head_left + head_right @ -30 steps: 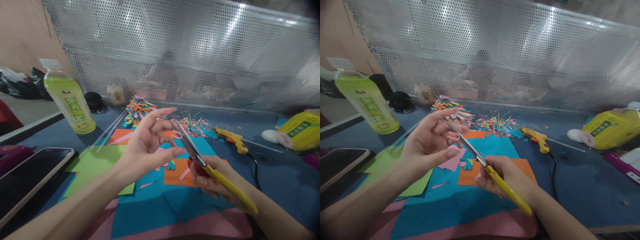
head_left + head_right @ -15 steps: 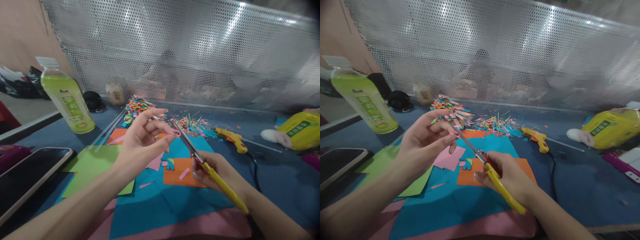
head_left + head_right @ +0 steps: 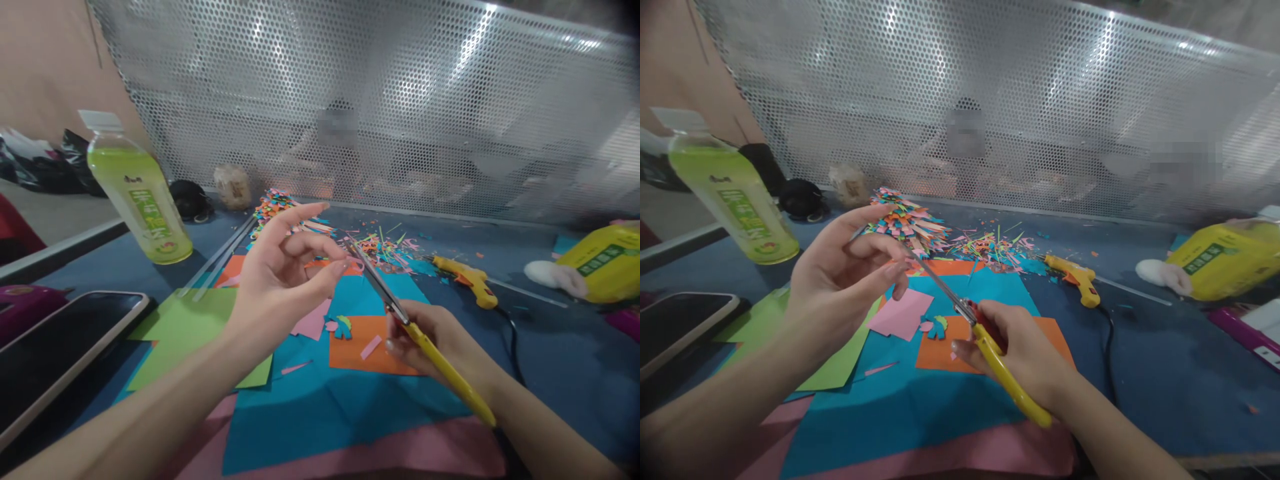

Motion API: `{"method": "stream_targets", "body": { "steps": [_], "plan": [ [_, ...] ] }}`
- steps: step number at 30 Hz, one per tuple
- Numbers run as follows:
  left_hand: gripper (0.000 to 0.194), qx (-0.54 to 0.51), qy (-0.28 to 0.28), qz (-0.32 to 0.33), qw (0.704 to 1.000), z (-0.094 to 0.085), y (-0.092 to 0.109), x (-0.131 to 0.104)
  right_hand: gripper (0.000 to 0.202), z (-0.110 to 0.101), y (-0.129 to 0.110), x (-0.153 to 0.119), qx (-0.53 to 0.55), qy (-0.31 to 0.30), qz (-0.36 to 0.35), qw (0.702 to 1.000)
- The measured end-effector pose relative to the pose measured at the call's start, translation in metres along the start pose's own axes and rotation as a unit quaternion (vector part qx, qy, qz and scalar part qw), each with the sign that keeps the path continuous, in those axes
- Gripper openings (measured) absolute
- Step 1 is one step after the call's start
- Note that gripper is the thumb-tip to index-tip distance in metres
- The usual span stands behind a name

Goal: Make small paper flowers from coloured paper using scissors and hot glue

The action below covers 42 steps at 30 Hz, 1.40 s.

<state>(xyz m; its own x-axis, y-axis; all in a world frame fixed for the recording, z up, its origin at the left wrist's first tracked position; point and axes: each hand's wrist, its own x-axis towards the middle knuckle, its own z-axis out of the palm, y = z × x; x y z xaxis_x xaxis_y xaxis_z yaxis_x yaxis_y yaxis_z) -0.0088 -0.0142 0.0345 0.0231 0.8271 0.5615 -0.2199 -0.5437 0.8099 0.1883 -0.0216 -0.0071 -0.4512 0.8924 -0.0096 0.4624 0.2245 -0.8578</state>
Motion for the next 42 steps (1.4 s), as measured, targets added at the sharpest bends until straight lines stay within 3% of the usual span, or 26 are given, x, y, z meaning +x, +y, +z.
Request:
{"method": "stream_targets", "body": {
  "steps": [5,12,28,42],
  "plan": [
    [0.042,0.038,0.015,0.031,0.999,0.0010,0.0046,-0.0015,0.027,0.0002,-0.0001,-0.0007,0.002,0.001,-0.002,1.000],
    [0.045,0.046,-0.014,0.012,0.999,-0.0003,0.0038,-0.0024,0.028,-0.0003,0.0019,-0.0006,-0.003,0.001,-0.002,1.000],
    [0.040,0.022,-0.008,-0.010,1.000,0.0001,0.0010,-0.0017,0.027,0.0017,-0.0046,-0.0014,0.051,-0.006,0.006,0.999],
    [0.039,0.029,0.003,-0.001,1.000,0.0012,0.0027,-0.0009,0.027,0.0011,-0.0008,0.0001,0.005,-0.002,-0.011,1.000]
  ]
}}
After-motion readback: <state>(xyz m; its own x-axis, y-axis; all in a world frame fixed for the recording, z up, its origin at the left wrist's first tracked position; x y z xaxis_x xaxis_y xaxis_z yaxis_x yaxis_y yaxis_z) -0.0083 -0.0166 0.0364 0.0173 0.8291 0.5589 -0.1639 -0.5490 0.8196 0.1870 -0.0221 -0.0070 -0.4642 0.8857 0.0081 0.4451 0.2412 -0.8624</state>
